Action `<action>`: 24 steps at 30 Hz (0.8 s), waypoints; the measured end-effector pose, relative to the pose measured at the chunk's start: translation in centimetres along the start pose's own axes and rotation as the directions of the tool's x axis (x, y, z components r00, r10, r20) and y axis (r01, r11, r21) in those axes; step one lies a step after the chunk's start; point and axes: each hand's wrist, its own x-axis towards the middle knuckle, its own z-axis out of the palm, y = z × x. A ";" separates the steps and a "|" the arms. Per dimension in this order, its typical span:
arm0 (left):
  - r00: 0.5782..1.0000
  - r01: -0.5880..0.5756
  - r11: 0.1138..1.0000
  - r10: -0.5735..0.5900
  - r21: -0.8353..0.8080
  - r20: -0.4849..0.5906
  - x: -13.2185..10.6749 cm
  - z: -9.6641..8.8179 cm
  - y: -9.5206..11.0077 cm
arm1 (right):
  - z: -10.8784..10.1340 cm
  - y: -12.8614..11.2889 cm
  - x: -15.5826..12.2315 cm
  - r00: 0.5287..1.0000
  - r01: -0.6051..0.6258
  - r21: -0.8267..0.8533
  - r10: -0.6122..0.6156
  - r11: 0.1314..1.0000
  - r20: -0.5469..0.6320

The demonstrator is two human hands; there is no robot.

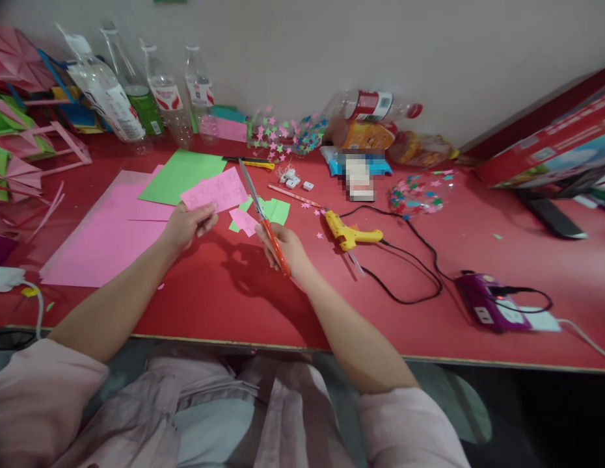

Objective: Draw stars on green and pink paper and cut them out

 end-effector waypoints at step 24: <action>0.959 -0.066 0.995 0.042 -0.078 -0.279 0.9 -0.7 0.1 | -1.1 -0.6 -0.4 0.999 0.037 -0.354 -0.026 0.934 0.035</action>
